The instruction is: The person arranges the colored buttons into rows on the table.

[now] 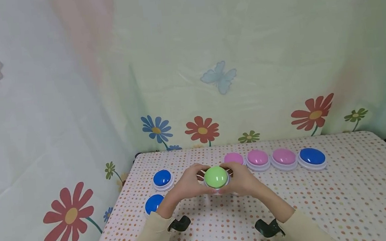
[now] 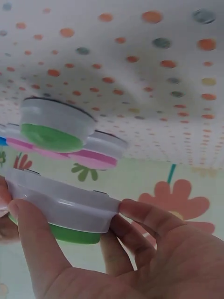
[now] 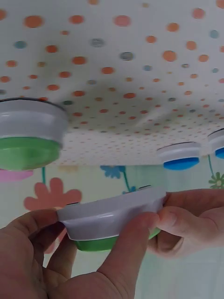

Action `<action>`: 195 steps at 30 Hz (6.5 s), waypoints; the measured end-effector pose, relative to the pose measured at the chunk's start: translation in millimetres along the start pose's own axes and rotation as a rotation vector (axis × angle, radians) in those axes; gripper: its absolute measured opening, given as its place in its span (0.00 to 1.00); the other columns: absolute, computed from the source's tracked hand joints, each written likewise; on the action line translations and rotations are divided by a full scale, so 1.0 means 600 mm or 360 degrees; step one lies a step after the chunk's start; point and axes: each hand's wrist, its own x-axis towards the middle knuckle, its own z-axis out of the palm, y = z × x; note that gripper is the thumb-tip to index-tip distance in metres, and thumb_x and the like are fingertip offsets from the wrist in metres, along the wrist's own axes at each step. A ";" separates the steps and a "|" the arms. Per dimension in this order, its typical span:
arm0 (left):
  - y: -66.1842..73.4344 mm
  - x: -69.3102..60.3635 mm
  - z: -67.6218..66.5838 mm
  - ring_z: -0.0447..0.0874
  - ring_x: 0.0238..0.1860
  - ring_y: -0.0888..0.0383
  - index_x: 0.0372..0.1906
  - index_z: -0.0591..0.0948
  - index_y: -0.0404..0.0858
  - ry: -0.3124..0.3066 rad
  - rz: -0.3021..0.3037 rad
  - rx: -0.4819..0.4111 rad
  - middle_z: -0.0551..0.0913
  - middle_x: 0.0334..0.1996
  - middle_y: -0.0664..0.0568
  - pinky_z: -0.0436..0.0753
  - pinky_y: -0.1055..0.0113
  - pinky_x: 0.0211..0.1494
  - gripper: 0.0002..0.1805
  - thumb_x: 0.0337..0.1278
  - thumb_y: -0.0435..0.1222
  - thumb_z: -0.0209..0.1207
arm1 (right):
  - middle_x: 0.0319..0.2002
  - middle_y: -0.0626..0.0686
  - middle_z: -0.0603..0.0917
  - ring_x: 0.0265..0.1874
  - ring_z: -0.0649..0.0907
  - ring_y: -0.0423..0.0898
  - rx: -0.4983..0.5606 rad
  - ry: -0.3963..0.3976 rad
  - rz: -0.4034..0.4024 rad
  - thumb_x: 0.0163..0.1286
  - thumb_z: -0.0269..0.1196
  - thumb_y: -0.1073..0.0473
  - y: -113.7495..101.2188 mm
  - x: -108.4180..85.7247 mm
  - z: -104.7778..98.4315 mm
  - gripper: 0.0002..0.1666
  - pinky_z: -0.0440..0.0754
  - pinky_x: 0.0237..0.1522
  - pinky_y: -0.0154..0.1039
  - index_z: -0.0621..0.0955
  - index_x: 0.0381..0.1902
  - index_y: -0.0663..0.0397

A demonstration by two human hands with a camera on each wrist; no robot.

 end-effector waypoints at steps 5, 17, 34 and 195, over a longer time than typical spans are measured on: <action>0.022 0.025 0.013 0.76 0.48 0.61 0.61 0.76 0.40 -0.0093 0.0060 0.0000 0.76 0.50 0.57 0.79 0.70 0.50 0.38 0.40 0.42 0.77 | 0.45 0.50 0.82 0.44 0.80 0.48 -0.0013 -0.0012 0.0032 0.37 0.83 0.57 0.018 -0.011 -0.033 0.43 0.80 0.46 0.46 0.79 0.55 0.57; 0.055 0.101 0.053 0.77 0.46 0.66 0.60 0.77 0.40 -0.0225 0.0232 0.0014 0.78 0.47 0.59 0.78 0.75 0.49 0.35 0.42 0.38 0.76 | 0.49 0.56 0.79 0.47 0.77 0.53 -0.0026 0.0008 0.0098 0.44 0.80 0.53 0.054 -0.031 -0.104 0.45 0.78 0.49 0.50 0.75 0.59 0.62; 0.066 0.174 0.098 0.79 0.45 0.66 0.61 0.77 0.36 -0.0355 0.0182 -0.0149 0.79 0.48 0.58 0.78 0.76 0.47 0.36 0.42 0.36 0.76 | 0.56 0.64 0.77 0.53 0.76 0.61 -0.0078 0.0020 0.0241 0.47 0.79 0.51 0.093 -0.042 -0.155 0.50 0.77 0.51 0.58 0.71 0.64 0.66; -0.253 -0.127 -0.196 0.77 0.49 0.51 0.62 0.74 0.35 0.0185 -0.0632 -0.0001 0.79 0.50 0.47 0.81 0.56 0.51 0.40 0.41 0.42 0.77 | 0.61 0.60 0.74 0.59 0.74 0.54 0.0018 -0.0440 0.0060 0.50 0.78 0.52 -0.054 0.217 0.288 0.51 0.75 0.58 0.48 0.67 0.68 0.62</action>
